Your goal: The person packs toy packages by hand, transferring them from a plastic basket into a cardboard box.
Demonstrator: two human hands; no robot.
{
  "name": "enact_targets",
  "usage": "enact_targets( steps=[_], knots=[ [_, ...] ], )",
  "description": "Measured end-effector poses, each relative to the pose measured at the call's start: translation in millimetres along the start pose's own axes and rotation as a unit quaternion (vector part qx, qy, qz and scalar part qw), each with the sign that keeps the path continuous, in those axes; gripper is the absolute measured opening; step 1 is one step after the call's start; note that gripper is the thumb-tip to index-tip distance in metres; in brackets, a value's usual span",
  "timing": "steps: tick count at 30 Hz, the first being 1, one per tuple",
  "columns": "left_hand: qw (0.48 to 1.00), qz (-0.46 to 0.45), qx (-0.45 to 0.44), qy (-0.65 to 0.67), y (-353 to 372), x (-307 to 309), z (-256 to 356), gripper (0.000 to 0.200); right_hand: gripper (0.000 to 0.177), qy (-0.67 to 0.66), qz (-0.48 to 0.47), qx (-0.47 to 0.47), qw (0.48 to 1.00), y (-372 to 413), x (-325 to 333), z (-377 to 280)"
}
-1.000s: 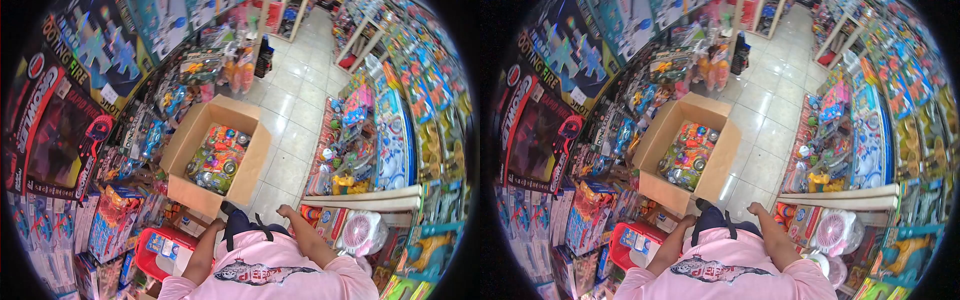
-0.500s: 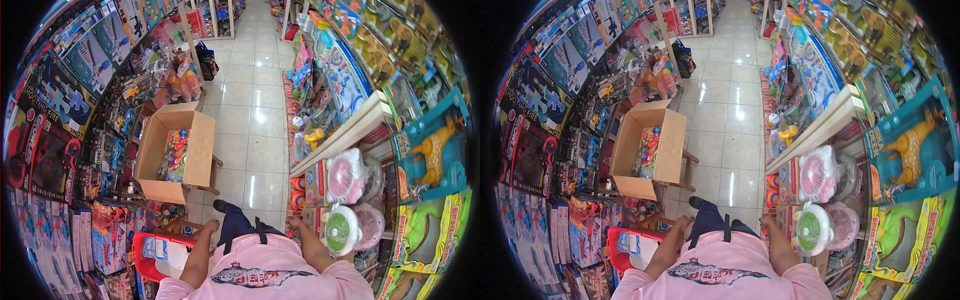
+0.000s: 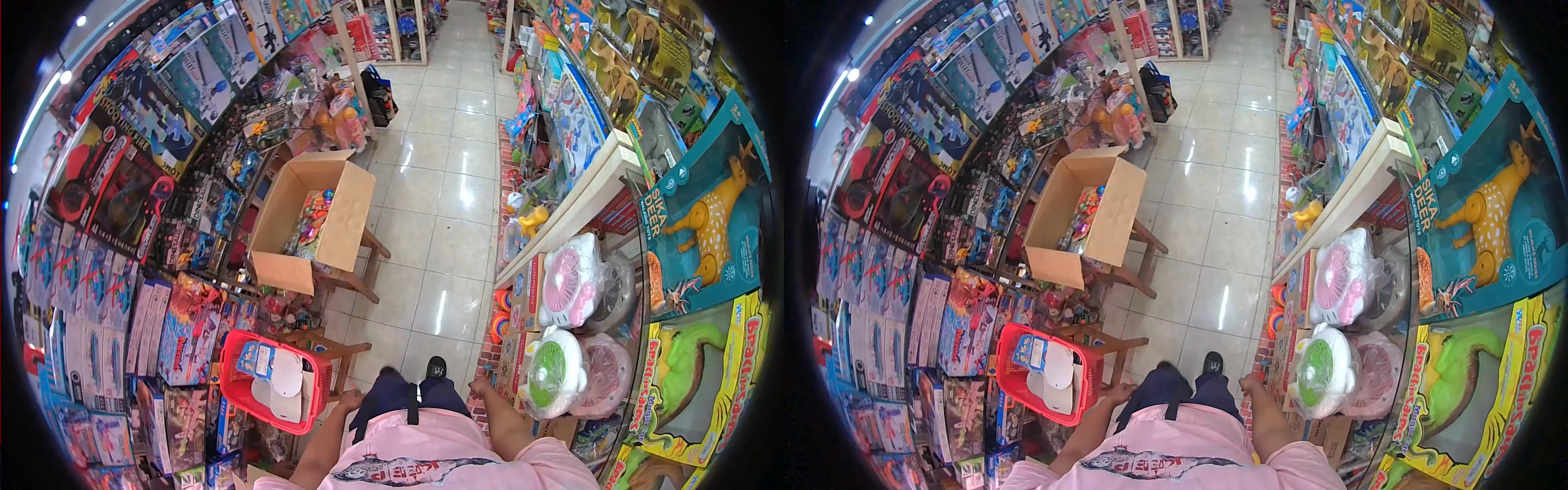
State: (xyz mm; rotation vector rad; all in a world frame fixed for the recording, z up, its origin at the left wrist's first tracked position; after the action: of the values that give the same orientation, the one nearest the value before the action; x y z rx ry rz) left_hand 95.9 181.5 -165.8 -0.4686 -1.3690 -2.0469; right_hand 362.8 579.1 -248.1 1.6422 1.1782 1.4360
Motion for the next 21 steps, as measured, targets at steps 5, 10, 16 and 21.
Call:
enact_targets(
  steps=[5, 10, 16, 21],
  knots=[
    [0.991, -0.023, 0.122, 0.053, 54, 16, -22, 0.046, 0.035, 0.063, -0.002, 0.042, 0.997, -8, -12, -23],
    [0.992, -0.014, 0.087, -0.088, 76, -1, -75, 0.054, 0.037, 0.121, 0.007, 0.084, 0.989, -3, -23, -53],
    [0.993, 0.001, 0.090, 0.080, 99, 13, -145, 0.047, 0.035, 0.168, 0.036, 0.093, 0.981, 8, -54, -93],
    [0.976, 0.011, -0.149, 0.159, 84, 21, -253, 0.035, 0.032, 0.097, 0.086, 0.106, 0.986, 57, -109, -144]
  ],
)
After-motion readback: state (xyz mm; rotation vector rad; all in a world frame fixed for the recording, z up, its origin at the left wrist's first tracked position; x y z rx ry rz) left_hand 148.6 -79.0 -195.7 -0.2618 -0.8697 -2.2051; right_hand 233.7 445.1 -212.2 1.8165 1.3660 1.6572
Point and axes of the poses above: each hand's wrist, its own y-axis away from the middle knuckle, its own x-axis out of the back of the hand, z = x × y, the point moved 3 cm from there along -y, towards the middle knuckle, and after that the axes turned 9 degrees about z, right-handed, at the moved point
